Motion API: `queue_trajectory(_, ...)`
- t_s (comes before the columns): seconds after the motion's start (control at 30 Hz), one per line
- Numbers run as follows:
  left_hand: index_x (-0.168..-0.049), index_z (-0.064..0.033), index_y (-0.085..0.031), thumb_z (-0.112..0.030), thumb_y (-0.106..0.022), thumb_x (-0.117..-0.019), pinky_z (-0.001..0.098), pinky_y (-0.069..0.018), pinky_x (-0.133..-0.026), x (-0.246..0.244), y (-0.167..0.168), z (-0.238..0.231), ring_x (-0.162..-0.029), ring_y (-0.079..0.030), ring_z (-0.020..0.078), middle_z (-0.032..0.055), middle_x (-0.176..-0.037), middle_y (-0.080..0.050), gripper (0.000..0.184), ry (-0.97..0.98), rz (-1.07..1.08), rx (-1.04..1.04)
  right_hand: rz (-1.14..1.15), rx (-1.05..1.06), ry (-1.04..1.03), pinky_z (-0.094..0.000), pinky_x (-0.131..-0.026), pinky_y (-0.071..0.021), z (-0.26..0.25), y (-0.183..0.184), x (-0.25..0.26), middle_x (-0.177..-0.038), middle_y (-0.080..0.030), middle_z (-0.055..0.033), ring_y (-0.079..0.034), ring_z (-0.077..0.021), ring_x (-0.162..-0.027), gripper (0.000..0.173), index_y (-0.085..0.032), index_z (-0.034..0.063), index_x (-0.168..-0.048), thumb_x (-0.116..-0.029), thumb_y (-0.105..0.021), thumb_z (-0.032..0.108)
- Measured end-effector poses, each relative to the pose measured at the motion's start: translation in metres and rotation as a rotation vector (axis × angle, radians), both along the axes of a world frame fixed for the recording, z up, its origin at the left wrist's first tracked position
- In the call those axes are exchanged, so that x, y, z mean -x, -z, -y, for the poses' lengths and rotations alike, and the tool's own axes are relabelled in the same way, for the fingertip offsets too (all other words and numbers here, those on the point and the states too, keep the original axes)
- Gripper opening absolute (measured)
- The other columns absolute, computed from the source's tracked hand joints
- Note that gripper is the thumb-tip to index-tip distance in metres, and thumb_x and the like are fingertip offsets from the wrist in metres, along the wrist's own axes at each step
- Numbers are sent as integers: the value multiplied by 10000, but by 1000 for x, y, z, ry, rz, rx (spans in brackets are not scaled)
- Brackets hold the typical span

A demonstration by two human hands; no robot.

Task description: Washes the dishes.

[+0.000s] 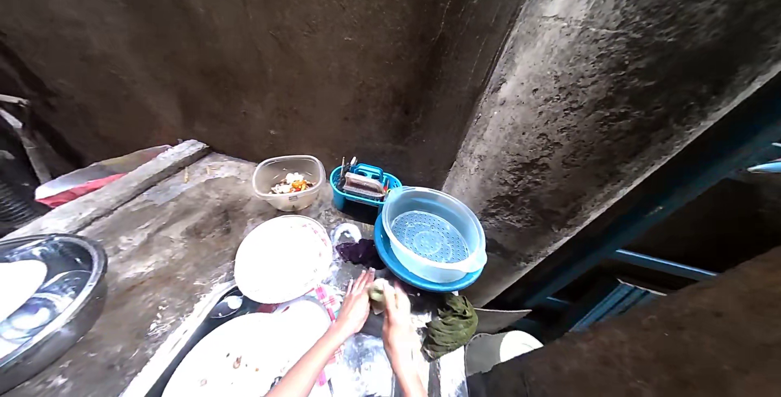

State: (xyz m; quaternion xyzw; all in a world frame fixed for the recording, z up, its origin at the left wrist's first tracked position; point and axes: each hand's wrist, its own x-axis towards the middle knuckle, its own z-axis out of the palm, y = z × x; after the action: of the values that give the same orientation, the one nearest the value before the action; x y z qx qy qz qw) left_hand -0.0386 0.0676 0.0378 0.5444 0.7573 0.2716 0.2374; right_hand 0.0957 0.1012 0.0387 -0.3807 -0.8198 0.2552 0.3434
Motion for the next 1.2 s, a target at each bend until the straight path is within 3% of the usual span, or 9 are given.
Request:
queue_trajectory(0.1,-1548,33,-370,-16,-361,-1070,481,-286,-1226,15,-17,29,-1474,-401,373,223,-1587,-405,480,-129,76,-2,293,145,-81,-590,-1062,-466,-15,14,14,-1440,-568,-256,-585,-455,-1284,462,-605,91,-1430,-994,-503,-24)
queue_trajectory(0.23,-1141,41,-735,-181,-584,-1033,554,-484,-1009,33,-42,96,-1084,-690,398,240,-1105,-729,289,-151,-8,-39,522,178,-60,-648,-967,-490,-37,-31,7,-1192,-692,-292,-656,-499,-1121,338,-657,42,-1342,-1035,-552,134)
queue_trajectory(0.37,-1143,42,-734,-205,-578,-1040,612,-479,-983,61,-59,167,-1085,-678,437,266,-1105,-718,310,-435,-100,38,252,-138,-42,-625,-837,-554,-36,-17,12,-1002,-722,-299,-704,-500,-969,260,-737,-77,-1033,-977,-648,160)
queue_trajectory(0.47,-1340,-19,-640,-196,-561,-1047,556,-397,-1126,86,-49,224,-1330,-534,417,222,-1404,-593,352,-674,-166,146,550,116,-2,-586,-1042,-474,-35,-27,14,-1389,-592,-277,-548,-459,-1316,333,-664,-26,-1291,-1057,-502,148)
queue_trajectory(0.6,-1439,78,-479,-186,-616,-1029,600,-409,-1094,106,-30,273,-1291,-546,496,343,-1357,-570,508,-769,-51,431,291,-116,-74,-576,-946,-533,-23,-19,7,-1301,-618,-325,-629,-506,-1161,329,-654,-74,-1269,-980,-580,65)
queue_trajectory(0.7,-1411,81,-505,-141,-582,-1044,607,-405,-1084,100,-25,276,-1242,-579,490,358,-1279,-606,436,-799,128,242,456,60,-119,-588,-1065,-448,-22,-21,3,-1423,-523,-339,-534,-510,-1295,487,-567,-53,-1391,-1000,-633,229)
queue_trajectory(0.8,-1396,41,-518,-162,-488,-1083,599,-454,-1017,72,-52,251,-1147,-625,457,320,-1206,-642,374,-667,193,95,488,130,-48,-606,-1028,-470,-30,-27,-5,-1366,-555,-360,-562,-524,-1258,412,-543,-71,-1396,-1031,-557,119)
queue_trajectory(0.97,-1378,40,-558,-81,-476,-1070,657,-516,-863,24,-110,222,-952,-695,514,310,-1066,-701,342,-475,-203,7,-11,-226,-58,-575,-930,-546,-22,-13,-28,-1202,-673,-322,-671,-500,-1092,217,-689,-141,-1097,-927,-584,-60)
queue_trajectory(1.2,-1218,140,-643,-3,-461,-1013,600,-573,-746,49,-142,234,-893,-731,487,317,-1123,-707,309,-577,-596,-595,-440,14,184,-400,-1004,-517,29,-33,-69,-1210,-635,-352,-658,-353,-1133,332,-568,-224,-1203,-952,-534,-11)
